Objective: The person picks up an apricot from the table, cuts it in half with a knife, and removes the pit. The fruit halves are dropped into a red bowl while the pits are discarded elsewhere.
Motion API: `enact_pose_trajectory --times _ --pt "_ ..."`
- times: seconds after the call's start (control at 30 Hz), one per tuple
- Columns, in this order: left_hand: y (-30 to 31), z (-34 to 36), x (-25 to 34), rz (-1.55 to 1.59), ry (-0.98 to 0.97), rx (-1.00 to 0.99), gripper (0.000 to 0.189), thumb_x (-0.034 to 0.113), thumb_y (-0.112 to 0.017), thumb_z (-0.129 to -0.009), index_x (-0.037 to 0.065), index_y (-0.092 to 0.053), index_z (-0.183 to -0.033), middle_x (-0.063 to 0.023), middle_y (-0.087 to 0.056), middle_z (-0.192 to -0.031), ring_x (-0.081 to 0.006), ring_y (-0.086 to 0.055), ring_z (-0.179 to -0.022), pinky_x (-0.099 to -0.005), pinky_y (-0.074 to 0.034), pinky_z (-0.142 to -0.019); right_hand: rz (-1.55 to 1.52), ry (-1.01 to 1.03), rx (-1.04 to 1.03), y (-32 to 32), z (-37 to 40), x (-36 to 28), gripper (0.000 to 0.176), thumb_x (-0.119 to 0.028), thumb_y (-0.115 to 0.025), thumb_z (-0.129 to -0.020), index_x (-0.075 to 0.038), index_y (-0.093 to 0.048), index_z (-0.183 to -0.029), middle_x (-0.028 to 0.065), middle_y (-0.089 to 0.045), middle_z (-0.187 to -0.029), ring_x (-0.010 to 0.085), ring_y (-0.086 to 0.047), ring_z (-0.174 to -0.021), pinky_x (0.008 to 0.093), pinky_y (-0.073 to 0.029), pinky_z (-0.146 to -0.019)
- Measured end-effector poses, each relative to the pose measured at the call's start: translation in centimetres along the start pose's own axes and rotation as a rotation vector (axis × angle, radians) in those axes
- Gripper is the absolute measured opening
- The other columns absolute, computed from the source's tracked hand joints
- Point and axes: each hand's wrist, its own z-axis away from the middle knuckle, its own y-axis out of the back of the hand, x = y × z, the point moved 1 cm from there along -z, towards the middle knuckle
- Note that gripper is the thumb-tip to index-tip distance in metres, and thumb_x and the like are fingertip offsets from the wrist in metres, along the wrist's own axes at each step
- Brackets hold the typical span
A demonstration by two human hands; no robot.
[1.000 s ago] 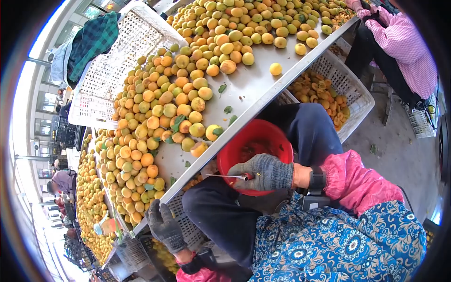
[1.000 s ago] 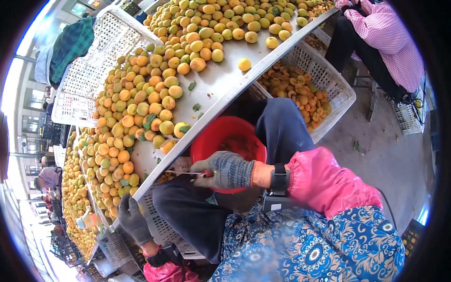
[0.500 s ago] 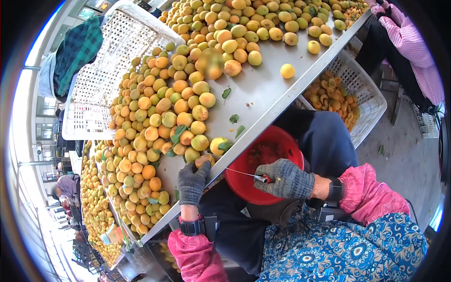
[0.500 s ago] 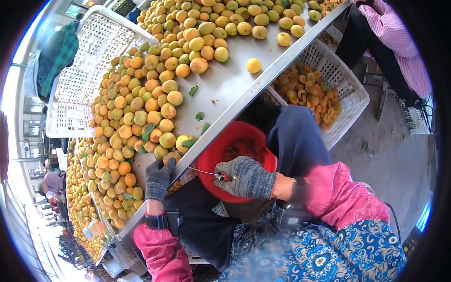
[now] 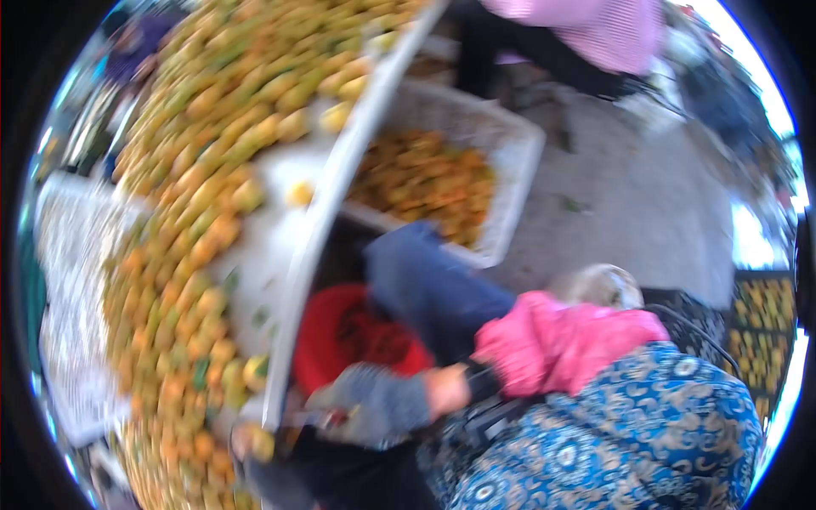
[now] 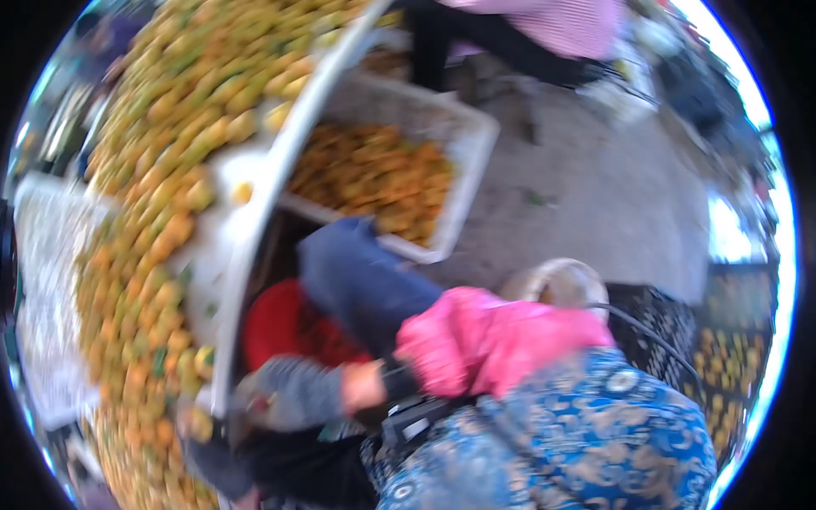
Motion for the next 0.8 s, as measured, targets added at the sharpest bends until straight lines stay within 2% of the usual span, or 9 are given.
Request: enact_pose_trajectory --times 0.03,0.13,0.37,0.43,0.47,0.5,0.6,0.67,0.8 --pt "-1.3 0.1 -2.2 0.545 0.514 0.086 0.052 0.033 -0.070 -0.083 -0.003 -0.055 -0.117 -0.0128 -0.062 -0.089 -0.0208 -0.061 -0.078 -0.0318 -0.051 -0.071 0.014 0.133 0.070 -0.2 0.4 0.2 0.013 -0.021 -0.065 -0.081 -0.009 -0.061 -0.076 0.0169 -0.055 -0.060 0.0367 -0.060 -0.057 0.0417 -0.044 -0.050" --pt "-8.4 -2.4 0.1 0.683 0.502 -0.093 0.053 0.036 -0.067 -0.083 -0.002 -0.054 -0.116 -0.0124 -0.060 -0.089 -0.0205 -0.059 -0.076 -0.0320 -0.049 -0.070 -0.117 -0.039 0.004 0.7 2.3 -1.5 0.014 -0.021 -0.067 -0.074 -0.009 -0.061 -0.078 0.0165 -0.057 -0.066 0.0388 -0.059 -0.065 0.0454 -0.043 -0.055" --pt "-12.3 0.2 12.1 0.854 0.575 -0.290 0.058 0.047 -0.057 -0.086 -0.002 -0.050 -0.116 -0.0113 -0.054 -0.088 -0.0196 -0.051 -0.071 -0.0325 -0.043 -0.067 -0.008 0.177 0.316 12.8 7.3 -3.9 0.014 -0.014 -0.060 -0.084 -0.006 -0.053 -0.076 0.0156 -0.052 -0.063 0.0367 -0.055 -0.059 0.0419 -0.042 -0.053" --pt "-11.9 1.3 14.9 0.885 0.605 -0.319 0.060 0.050 -0.055 -0.087 -0.002 -0.049 -0.115 -0.0109 -0.052 -0.088 -0.0193 -0.049 -0.069 -0.0326 -0.042 -0.066 0.387 0.096 0.421 19.4 10.0 -2.3 0.012 -0.015 -0.065 -0.086 -0.004 -0.060 -0.089 0.0118 -0.060 -0.075 0.0280 -0.062 -0.068 0.0338 -0.049 -0.062" --pt "-11.7 1.6 15.9 0.899 0.618 -0.329 0.061 0.052 -0.053 -0.087 -0.002 -0.049 -0.115 -0.0107 -0.051 -0.087 -0.0192 -0.048 -0.069 -0.0327 -0.041 -0.065 0.512 -0.128 0.399 22.8 11.9 -1.4 0.011 -0.014 -0.063 -0.086 -0.004 -0.062 -0.090 0.0121 -0.063 -0.076 0.0266 -0.064 -0.070 0.0335 -0.051 -0.064" --pt "-11.5 1.9 16.6 0.912 0.628 -0.338 0.062 0.054 -0.052 -0.088 -0.002 -0.048 -0.115 -0.0106 -0.050 -0.087 -0.0191 -0.047 -0.068 -0.0328 -0.040 -0.065 0.488 -0.094 0.610 25.4 14.5 2.6 0.010 -0.014 -0.061 -0.083 -0.005 -0.063 -0.083 0.0156 -0.063 -0.073 0.0216 -0.064 -0.065 0.0353 -0.047 -0.057" --pt "-11.6 1.9 16.8 0.943 0.615 -0.410 0.070 0.057 -0.056 -0.085 -0.001 -0.044 -0.122 -0.0103 -0.049 -0.087 -0.0189 -0.046 -0.067 -0.0331 -0.038 -0.064 1.033 -0.666 0.280 33.4 24.7 8.9 0.018 -0.017 -0.062 -0.073 -0.008 -0.067 -0.088 0.0184 -0.065 -0.077 0.0391 -0.063 -0.072 0.0425 -0.051 -0.064" --pt "-12.5 2.3 16.5 0.952 0.587 -0.469 0.079 0.058 -0.061 -0.081 -0.001 -0.040 -0.129 -0.0101 -0.049 -0.087 -0.0188 -0.046 -0.068 -0.0333 -0.037 -0.063 1.113 -1.046 0.058 33.8 29.3 7.9 0.019 -0.014 -0.061 -0.071 -0.007 -0.067 -0.087 0.0190 -0.066 -0.086 0.0382 -0.065 -0.082 0.0460 -0.051 -0.069" --pt "-14.6 3.4 17.5 0.592 0.463 -0.598 0.068 0.065 -0.048 -0.079 0.000 -0.049 -0.097 -0.0097 -0.048 -0.074 -0.0221 -0.045 -0.064 -0.0318 -0.038 -0.061 1.169 -0.786 0.298 32.4 36.0 9.2 0.020 -0.015 -0.060 -0.075 -0.006 -0.067 -0.092 0.0188 -0.067 -0.088 0.0383 -0.065 -0.085 0.0452 -0.052 -0.070"
